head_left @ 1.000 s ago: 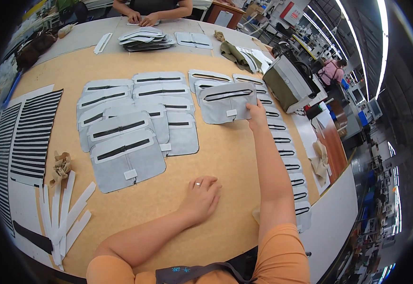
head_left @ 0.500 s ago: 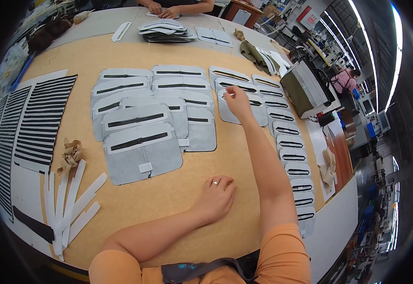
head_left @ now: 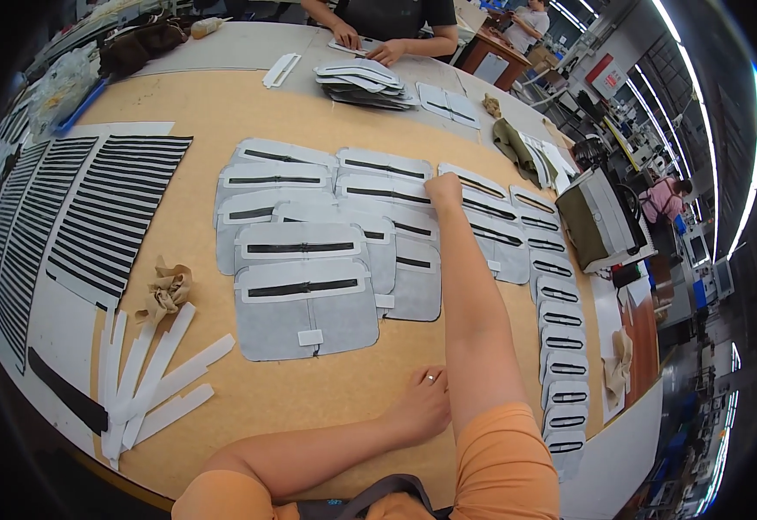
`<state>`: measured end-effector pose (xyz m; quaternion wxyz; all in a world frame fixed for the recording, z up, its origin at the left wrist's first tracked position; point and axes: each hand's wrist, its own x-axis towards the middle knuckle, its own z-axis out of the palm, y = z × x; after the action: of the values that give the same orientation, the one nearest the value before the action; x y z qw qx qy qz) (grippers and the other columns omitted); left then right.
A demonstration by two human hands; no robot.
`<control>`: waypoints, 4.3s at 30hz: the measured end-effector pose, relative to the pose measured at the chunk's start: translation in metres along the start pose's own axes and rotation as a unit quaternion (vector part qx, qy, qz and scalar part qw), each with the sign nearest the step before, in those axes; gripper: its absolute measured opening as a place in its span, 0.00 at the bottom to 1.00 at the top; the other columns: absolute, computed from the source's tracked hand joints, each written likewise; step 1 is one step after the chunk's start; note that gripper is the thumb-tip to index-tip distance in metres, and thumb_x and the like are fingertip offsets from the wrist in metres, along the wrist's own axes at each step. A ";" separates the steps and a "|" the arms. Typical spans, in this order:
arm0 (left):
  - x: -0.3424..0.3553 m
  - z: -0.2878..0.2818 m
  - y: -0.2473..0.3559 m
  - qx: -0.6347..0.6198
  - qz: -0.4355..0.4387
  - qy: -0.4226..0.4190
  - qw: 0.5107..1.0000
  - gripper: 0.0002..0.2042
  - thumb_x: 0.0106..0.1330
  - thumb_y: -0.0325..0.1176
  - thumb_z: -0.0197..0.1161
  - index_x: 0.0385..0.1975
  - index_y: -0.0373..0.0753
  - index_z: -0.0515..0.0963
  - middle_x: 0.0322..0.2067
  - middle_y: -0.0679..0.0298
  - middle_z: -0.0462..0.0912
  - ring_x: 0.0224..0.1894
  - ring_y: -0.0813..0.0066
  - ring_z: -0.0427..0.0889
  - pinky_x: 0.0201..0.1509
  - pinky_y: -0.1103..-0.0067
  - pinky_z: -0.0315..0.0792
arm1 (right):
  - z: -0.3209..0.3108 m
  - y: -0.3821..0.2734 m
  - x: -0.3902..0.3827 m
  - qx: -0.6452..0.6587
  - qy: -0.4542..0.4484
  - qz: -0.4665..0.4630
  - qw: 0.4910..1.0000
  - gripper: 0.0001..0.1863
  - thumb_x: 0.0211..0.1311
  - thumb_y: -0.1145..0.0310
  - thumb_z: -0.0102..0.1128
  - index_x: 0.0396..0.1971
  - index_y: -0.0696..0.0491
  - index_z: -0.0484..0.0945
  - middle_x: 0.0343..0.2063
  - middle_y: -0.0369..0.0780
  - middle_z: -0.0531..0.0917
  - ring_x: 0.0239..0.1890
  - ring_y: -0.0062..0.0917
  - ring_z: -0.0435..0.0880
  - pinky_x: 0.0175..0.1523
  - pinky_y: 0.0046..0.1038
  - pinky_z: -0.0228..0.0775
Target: The recorder is assembling leather wallet components, applying glue to edges, and pressing them together using a mallet.
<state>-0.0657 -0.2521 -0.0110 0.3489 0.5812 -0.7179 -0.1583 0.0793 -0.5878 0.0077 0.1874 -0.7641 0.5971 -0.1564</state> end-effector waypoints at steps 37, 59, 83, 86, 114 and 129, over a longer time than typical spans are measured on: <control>-0.106 0.004 0.081 0.016 0.164 -0.129 0.978 0.17 0.58 0.29 0.59 0.48 0.35 0.71 0.53 0.58 0.71 0.57 0.59 0.68 0.56 0.66 0.62 | -0.147 0.233 -0.486 0.386 -0.093 0.046 0.916 0.16 0.62 0.78 0.52 0.50 0.62 0.70 0.36 0.38 0.81 0.36 0.15 0.79 0.41 0.17 0.71; -0.091 0.003 0.087 0.034 0.100 -0.147 0.983 0.21 0.57 0.34 0.59 0.52 0.41 0.72 0.49 0.63 0.71 0.51 0.63 0.69 0.50 0.68 0.61 | -0.137 0.242 -0.506 0.054 0.124 -0.156 0.978 0.09 0.53 0.72 0.60 0.36 0.54 0.77 0.40 0.38 0.76 0.42 0.32 0.73 0.46 0.33 0.63; -0.115 -0.080 0.035 -0.083 -0.170 -0.135 0.973 0.18 0.58 0.24 0.59 0.49 0.33 0.69 0.38 0.57 0.74 0.39 0.70 0.75 0.43 0.78 0.70 | -0.092 0.152 -0.513 0.142 0.010 -0.323 0.935 0.13 0.53 0.78 0.59 0.41 0.59 0.78 0.38 0.40 0.78 0.40 0.33 0.75 0.47 0.32 0.69; -0.117 -0.082 0.032 -0.160 -0.201 -0.121 0.959 0.14 0.61 0.23 0.56 0.47 0.33 0.70 0.34 0.60 0.75 0.34 0.75 0.74 0.41 0.80 0.69 | -0.095 0.149 -0.512 0.114 -0.008 -0.322 0.940 0.14 0.52 0.78 0.59 0.41 0.58 0.79 0.37 0.39 0.78 0.40 0.32 0.75 0.46 0.32 0.68; -0.125 -0.070 0.013 -0.144 -0.097 -0.042 0.984 0.06 0.57 0.20 0.56 0.34 0.34 0.72 0.32 0.56 0.74 0.35 0.62 0.74 0.39 0.73 0.70 | -0.106 0.127 -0.506 -0.142 -0.066 -0.416 0.896 0.23 0.47 0.73 0.56 0.48 0.52 0.75 0.36 0.37 0.75 0.37 0.26 0.71 0.42 0.28 0.65; -0.124 -0.073 0.030 0.052 -0.039 0.007 0.998 0.10 0.56 0.22 0.59 0.38 0.36 0.72 0.41 0.56 0.73 0.41 0.62 0.74 0.46 0.70 0.68 | -0.139 0.171 -0.459 0.022 0.005 -0.309 0.951 0.18 0.48 0.74 0.58 0.43 0.51 0.75 0.39 0.39 0.76 0.45 0.34 0.73 0.48 0.33 0.62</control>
<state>-0.0270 -0.1140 0.0203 0.3171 0.6275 -0.6991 -0.1301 -0.2404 -0.1932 0.0418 0.1442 -0.9059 0.3295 -0.2234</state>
